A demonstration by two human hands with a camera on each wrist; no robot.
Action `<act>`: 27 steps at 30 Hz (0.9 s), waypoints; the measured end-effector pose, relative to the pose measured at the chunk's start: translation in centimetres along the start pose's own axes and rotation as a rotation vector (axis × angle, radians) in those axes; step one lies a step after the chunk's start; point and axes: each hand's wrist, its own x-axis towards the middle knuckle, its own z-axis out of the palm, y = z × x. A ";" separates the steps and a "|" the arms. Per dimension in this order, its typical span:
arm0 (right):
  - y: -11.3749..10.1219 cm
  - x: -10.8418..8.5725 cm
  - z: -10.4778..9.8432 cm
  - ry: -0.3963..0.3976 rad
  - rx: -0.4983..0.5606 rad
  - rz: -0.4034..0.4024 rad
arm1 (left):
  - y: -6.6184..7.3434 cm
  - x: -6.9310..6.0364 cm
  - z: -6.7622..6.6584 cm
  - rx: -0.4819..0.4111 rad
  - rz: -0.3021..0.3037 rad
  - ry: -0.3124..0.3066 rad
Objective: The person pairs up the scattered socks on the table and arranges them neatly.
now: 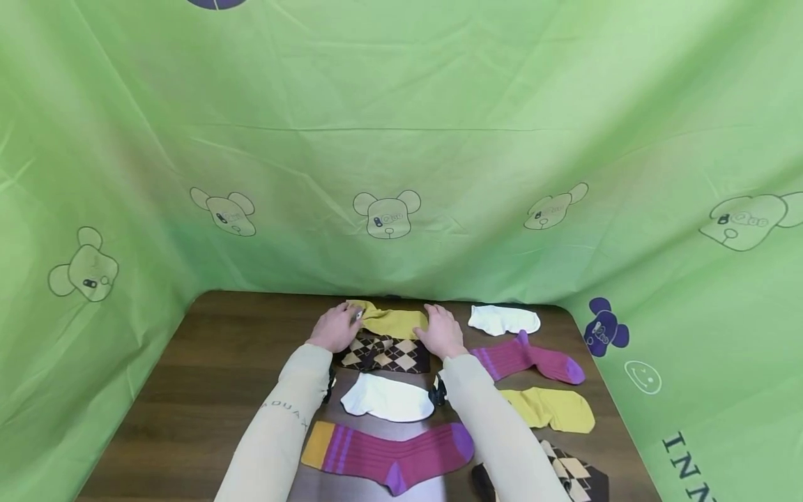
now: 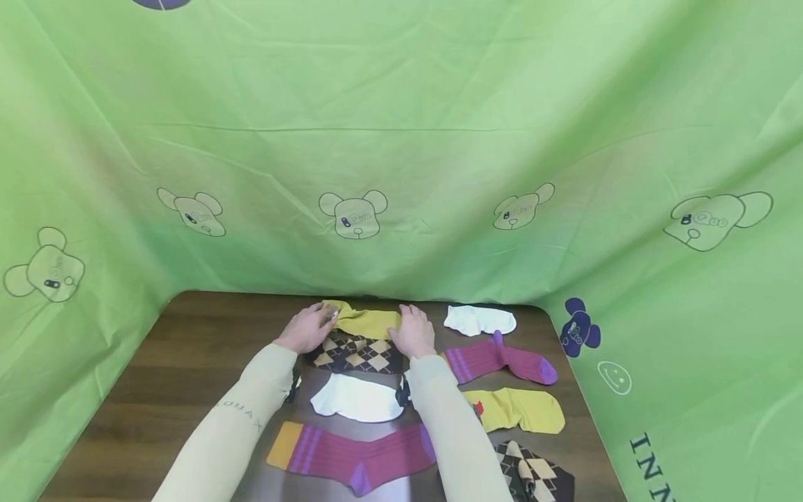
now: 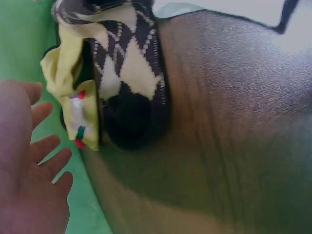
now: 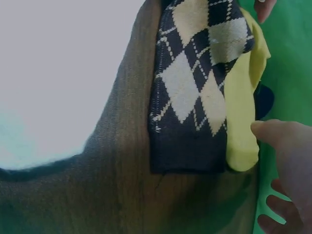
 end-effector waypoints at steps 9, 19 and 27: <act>0.1 0.3 1.2 0.036 -0.033 0.014 | 0.1 -0.1 1.3 0.032 -0.052 -0.013; 0.1 0.1 2.0 0.064 -0.100 -0.019 | -0.1 0.0 1.9 -0.048 -0.144 -0.009; -0.4 -0.3 2.1 0.054 -0.107 -0.044 | -0.6 0.0 2.0 -0.141 -0.236 0.105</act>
